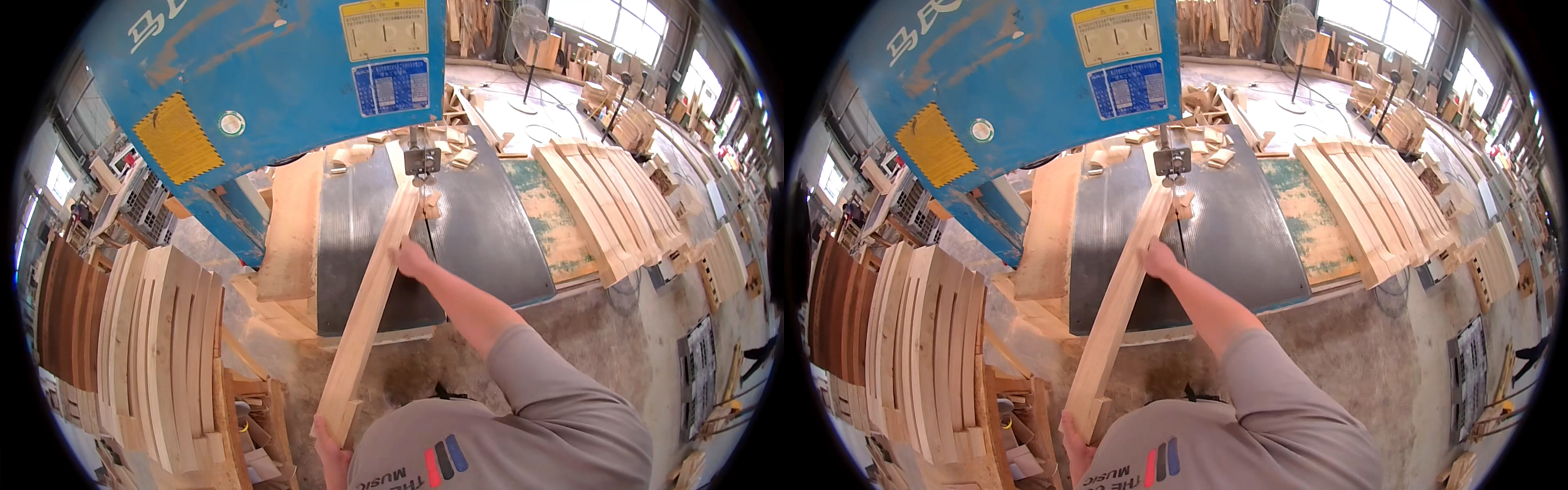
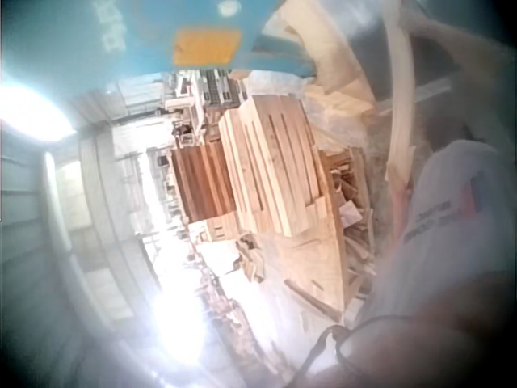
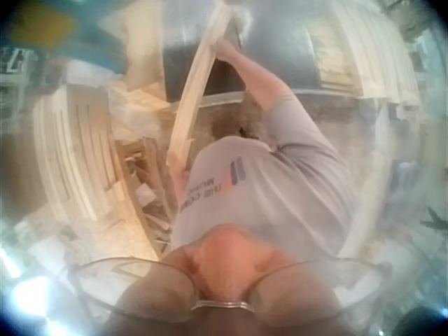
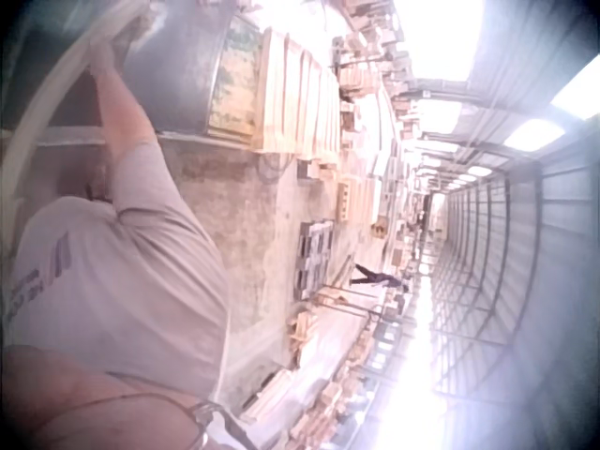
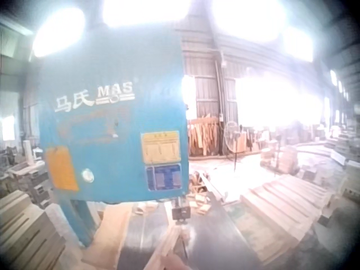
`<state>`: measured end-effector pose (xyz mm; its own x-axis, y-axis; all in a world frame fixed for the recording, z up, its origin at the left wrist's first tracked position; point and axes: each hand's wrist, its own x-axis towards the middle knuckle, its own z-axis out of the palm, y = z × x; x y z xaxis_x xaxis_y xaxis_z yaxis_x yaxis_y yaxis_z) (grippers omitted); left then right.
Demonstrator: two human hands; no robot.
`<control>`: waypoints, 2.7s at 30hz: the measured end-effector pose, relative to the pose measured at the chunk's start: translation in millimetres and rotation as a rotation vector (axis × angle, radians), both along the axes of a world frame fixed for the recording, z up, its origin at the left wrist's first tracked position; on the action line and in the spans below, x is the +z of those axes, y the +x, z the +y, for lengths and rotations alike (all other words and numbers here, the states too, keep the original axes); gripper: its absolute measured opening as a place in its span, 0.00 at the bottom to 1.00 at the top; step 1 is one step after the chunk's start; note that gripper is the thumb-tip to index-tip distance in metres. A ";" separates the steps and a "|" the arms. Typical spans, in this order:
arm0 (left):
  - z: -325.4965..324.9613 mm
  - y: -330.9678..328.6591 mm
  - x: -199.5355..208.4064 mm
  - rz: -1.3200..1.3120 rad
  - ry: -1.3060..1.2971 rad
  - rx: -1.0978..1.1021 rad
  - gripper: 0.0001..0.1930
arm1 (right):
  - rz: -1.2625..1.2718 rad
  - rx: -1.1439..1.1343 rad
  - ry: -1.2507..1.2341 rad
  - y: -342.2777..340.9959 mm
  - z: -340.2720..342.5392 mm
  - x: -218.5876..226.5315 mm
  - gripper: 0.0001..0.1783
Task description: The person uses a band saw to cut curved wooden planks, guiding the wood through the blade by hand and stacking the finished pieces on a nearby pile.
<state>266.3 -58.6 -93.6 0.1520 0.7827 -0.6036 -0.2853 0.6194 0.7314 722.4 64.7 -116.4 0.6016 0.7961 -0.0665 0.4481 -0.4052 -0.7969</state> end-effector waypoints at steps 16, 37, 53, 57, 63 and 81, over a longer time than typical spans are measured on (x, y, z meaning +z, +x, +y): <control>23.9 61.2 -34.7 -0.378 -0.317 -0.402 0.22 | 0.655 0.299 -0.033 -193.0 -168.6 3.3 0.36; -18.5 64.2 -23.8 0.043 -0.237 -0.975 0.27 | 1.248 -0.050 0.093 -214.3 -261.7 -7.8 0.28; 37.6 195.5 -11.4 0.215 0.652 -0.850 0.17 | 1.089 -0.588 0.447 -219.3 -504.2 -28.2 0.31; 98.3 268.6 -25.5 0.209 0.833 -0.802 0.12 | 0.974 -0.731 0.435 -234.8 -531.3 -14.5 0.36; 128.4 349.3 -59.3 0.284 0.913 -0.812 0.23 | 0.990 -0.985 0.603 -247.0 -536.4 -14.5 0.34; 177.7 415.4 -65.6 0.268 0.870 -0.924 0.35 | 0.791 -1.199 0.373 -213.6 -473.3 10.0 0.19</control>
<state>681.7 119.1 -159.2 0.7974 0.6015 -0.0485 0.2075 -0.1978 0.9580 508.8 -408.5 -106.4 0.8023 -0.0919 -0.5898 -0.5860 0.0670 -0.8075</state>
